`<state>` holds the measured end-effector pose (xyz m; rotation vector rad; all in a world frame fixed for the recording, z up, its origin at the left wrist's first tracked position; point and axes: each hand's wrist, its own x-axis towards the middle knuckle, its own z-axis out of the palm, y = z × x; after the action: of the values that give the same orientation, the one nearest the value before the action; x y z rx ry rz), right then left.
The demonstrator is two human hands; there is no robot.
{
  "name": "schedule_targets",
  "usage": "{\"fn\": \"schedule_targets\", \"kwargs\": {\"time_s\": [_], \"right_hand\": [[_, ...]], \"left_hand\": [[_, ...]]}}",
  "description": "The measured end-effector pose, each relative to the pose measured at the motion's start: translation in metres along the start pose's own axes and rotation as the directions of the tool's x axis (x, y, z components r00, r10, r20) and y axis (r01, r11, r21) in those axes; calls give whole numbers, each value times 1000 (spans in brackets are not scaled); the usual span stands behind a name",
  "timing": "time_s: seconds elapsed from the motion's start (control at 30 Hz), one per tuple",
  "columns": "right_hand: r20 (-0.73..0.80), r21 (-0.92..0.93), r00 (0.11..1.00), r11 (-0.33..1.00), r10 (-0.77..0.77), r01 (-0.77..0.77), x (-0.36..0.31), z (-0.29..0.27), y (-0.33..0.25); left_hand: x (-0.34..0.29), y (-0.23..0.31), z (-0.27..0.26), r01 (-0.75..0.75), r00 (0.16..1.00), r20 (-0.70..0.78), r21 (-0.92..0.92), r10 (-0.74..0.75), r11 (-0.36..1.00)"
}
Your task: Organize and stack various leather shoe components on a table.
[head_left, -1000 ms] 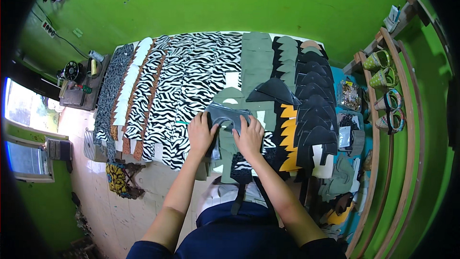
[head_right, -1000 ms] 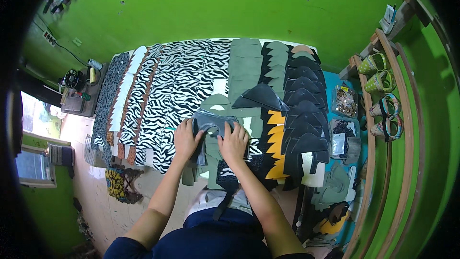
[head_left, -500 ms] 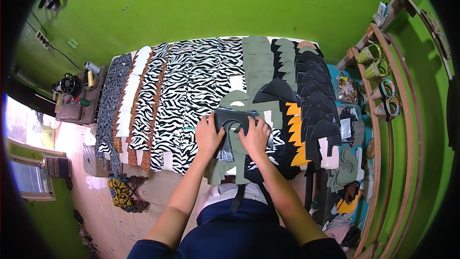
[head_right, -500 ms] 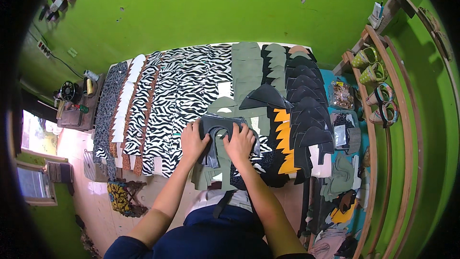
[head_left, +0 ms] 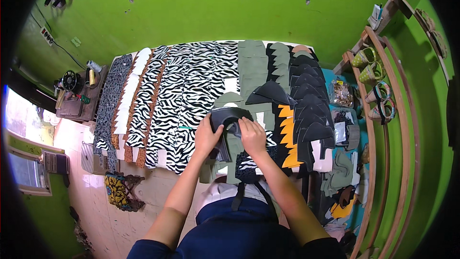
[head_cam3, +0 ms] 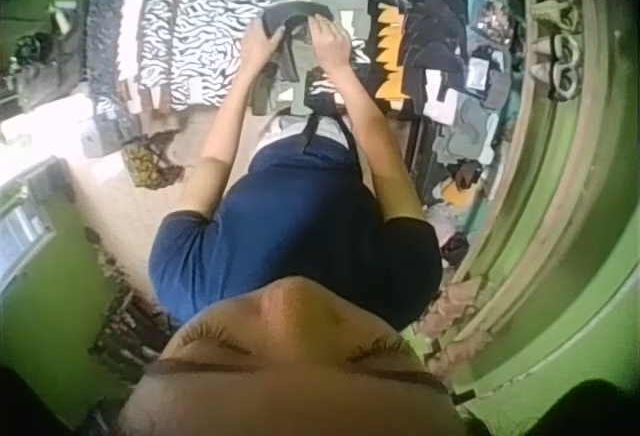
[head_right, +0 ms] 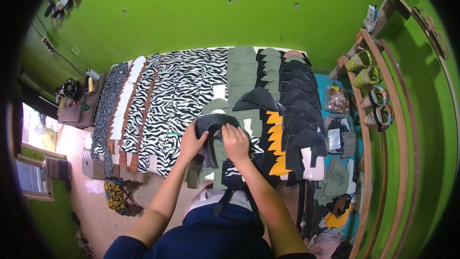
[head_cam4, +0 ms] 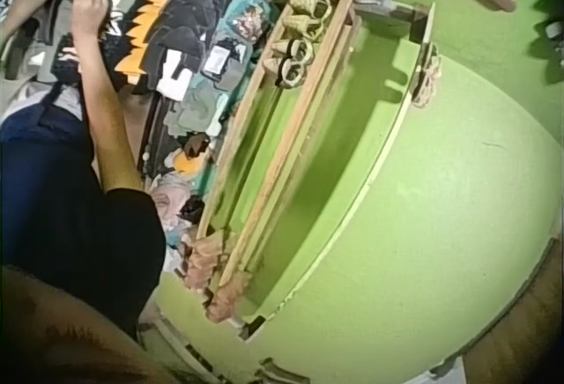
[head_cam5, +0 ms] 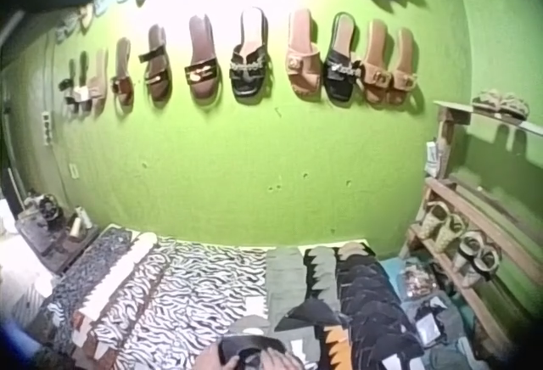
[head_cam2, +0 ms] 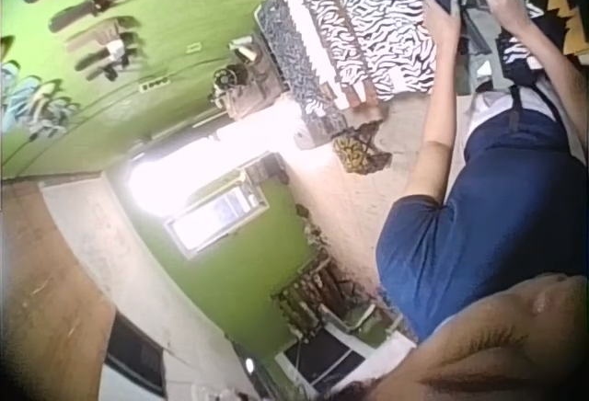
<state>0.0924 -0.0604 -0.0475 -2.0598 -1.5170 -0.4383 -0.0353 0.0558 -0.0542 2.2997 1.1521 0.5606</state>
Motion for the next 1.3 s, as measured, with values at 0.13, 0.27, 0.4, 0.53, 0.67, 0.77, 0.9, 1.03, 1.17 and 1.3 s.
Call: {"fn": "schedule_targets", "kwargs": {"time_s": [0.13, 0.27, 0.4, 0.53, 0.67, 0.77, 0.9, 1.03, 1.17, 1.3], "right_hand": [[-92, 5, 996, 1000, -20, 21, -5, -17, 20], [-15, 268, 974, 940, 224, -212, -14, -36, 53], [92, 573, 918, 734, 386, -366, -33, -59, 80], [349, 868, 742, 102, 572, -486, -43, -82, 122], [482, 843, 659, -100, 577, -529, -68, -110, 166], [296, 789, 693, 240, 657, -565, -94, -130, 200], [193, 447, 674, 547, 713, -708, -132, -142, 232], [67, 263, 726, 690, 684, -674, -145, -155, 240], [33, 214, 786, 764, 617, -609, -154, -156, 242], [54, 147, 841, 828, 539, -541, -161, -148, 239]], "left_hand": [[3, 13, 1, 265, 962, 196, -480, -193, 836], [0, 49, -2, 409, 892, 451, -761, -42, 503], [-7, 89, -1, 367, 842, 521, -744, 139, 559], [-7, 125, 7, 361, 764, 595, -716, 252, 597], [-16, 154, 37, 408, 784, 599, -695, 163, 591], [-32, 169, 75, 339, 799, 596, -546, 71, 766], [-52, 187, 122, 348, 723, 689, -436, 59, 830], [-68, 203, 148, 170, 826, 556, -404, 94, 899], [-76, 210, 159, 75, 883, 458, -356, 104, 931], [-85, 213, 164, 2, 946, 316, -212, 67, 977]]}}
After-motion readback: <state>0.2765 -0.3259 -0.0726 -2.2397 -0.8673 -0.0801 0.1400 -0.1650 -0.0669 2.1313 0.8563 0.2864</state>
